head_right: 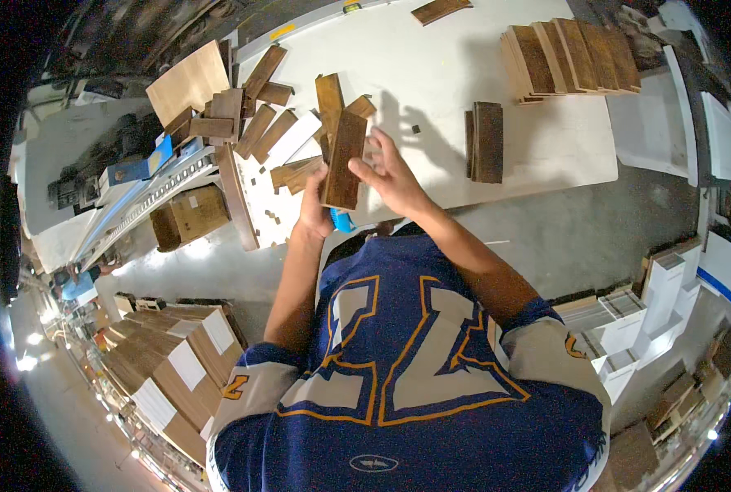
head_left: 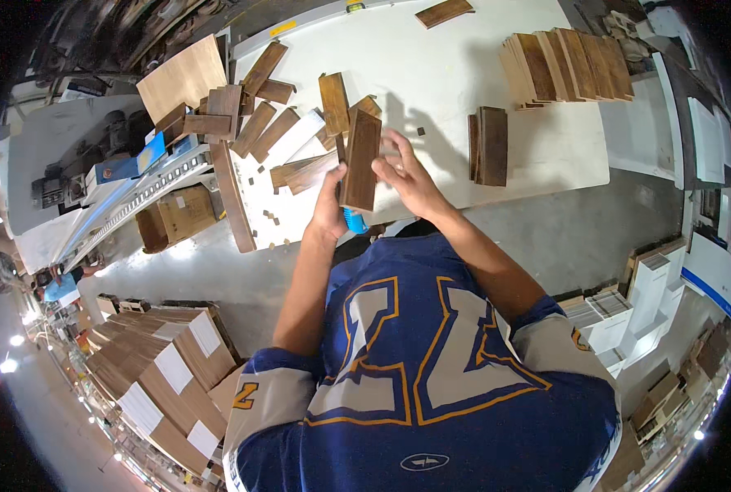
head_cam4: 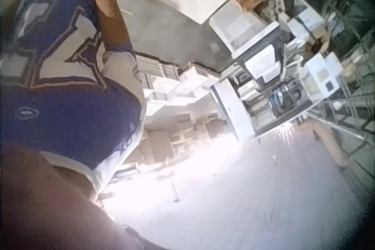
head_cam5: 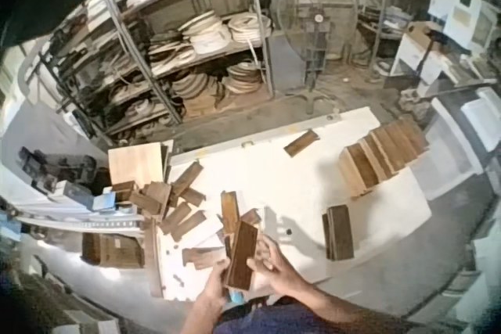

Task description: The person stacks wooden blocks on a table and uses a tool to scrape the edges of the blocks. They move the blocks between stacks and handle them individually while scraping.

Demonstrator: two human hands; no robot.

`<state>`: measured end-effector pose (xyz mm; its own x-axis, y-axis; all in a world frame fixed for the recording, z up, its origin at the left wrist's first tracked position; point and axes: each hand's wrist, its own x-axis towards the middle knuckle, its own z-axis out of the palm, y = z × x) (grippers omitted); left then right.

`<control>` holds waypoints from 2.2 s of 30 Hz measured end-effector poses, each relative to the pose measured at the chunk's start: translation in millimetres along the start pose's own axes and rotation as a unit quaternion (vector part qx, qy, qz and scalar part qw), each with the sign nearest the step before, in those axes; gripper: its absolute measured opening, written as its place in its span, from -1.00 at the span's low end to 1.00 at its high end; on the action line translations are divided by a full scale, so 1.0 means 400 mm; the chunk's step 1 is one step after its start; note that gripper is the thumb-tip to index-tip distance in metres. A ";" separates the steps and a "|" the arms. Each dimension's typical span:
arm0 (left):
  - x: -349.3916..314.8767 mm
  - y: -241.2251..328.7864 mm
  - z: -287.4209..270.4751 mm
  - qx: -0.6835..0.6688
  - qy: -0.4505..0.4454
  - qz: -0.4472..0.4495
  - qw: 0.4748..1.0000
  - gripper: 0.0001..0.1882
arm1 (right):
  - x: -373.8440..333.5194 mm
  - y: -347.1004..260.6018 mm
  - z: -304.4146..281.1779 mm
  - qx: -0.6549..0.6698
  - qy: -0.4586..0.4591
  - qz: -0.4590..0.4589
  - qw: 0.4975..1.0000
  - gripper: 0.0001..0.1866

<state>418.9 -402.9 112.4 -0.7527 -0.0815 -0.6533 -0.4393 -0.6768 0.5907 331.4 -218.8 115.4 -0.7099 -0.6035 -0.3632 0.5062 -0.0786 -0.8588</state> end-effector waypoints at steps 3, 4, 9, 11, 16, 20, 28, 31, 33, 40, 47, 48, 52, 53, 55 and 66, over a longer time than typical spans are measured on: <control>-0.013 -0.043 0.036 0.108 -0.016 -0.002 0.994 -0.50 | 0.005 0.047 0.007 0.061 0.050 0.003 0.997 -0.07; -0.013 -0.059 0.053 0.172 0.005 0.006 0.985 -0.55 | 0.002 0.061 0.005 0.066 0.078 0.038 0.994 -0.22; 0.007 -0.125 0.077 0.211 0.098 0.057 0.971 -0.59 | 0.000 0.033 -0.089 -0.094 0.222 0.063 0.968 -0.55; 0.050 -0.094 0.008 0.419 0.158 0.226 0.865 -0.51 | -0.036 -0.020 -0.189 -0.282 0.287 -0.026 0.915 -0.29; 0.130 -0.022 -0.228 0.715 0.269 0.223 0.605 -0.19 | -0.027 -0.072 -0.428 -0.575 0.416 0.014 0.704 -0.03; 0.155 0.015 -0.303 0.769 0.218 0.171 0.576 -0.20 | 0.022 -0.005 -0.506 -0.638 0.375 0.078 0.668 0.04; 0.114 0.025 -0.188 0.706 0.262 0.166 0.637 -0.27 | 0.019 0.047 -0.508 -0.531 0.384 0.095 0.749 0.14; 0.074 -0.009 -0.110 0.549 0.269 0.271 0.743 -0.27 | 0.017 0.025 -0.458 -0.701 0.449 -0.017 0.554 0.16; 0.050 -0.023 -0.050 0.481 0.270 0.269 0.789 -0.30 | 0.012 -0.007 -0.399 -0.576 0.377 -0.102 0.718 0.15; -0.022 -0.060 0.125 0.391 0.136 0.219 0.884 -0.46 | 0.031 -0.018 -0.047 -0.068 -0.016 0.093 0.993 -0.33; -0.159 0.021 0.090 0.465 0.102 0.317 0.820 -0.48 | 0.055 -0.041 -0.009 -0.245 -0.007 -0.087 0.965 -0.45; -0.171 0.034 0.087 0.477 0.101 0.335 0.806 -0.47 | 0.048 -0.052 -0.003 -0.290 0.002 -0.105 0.951 -0.45; -0.211 0.082 0.074 0.492 0.089 0.337 0.797 -0.45 | 0.021 -0.111 0.026 -0.403 -0.001 -0.148 0.903 -0.48; -0.218 0.091 0.070 0.490 0.083 0.325 0.805 -0.45 | 0.015 -0.125 0.030 -0.430 -0.006 -0.137 0.893 -0.49; -0.231 0.107 0.061 0.490 0.067 0.326 0.806 -0.44 | 0.008 -0.144 0.034 -0.476 -0.013 -0.121 0.871 -0.53; -0.291 0.129 0.063 0.511 0.050 0.285 0.809 -0.45 | -0.002 -0.157 0.044 -0.543 0.028 -0.184 0.819 -0.48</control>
<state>471.7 -410.0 230.9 -0.9552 -0.2602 -0.1411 -0.2487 0.4469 0.8593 308.8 -227.4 176.2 -0.7538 -0.6571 0.0033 -0.4591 0.5231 -0.7180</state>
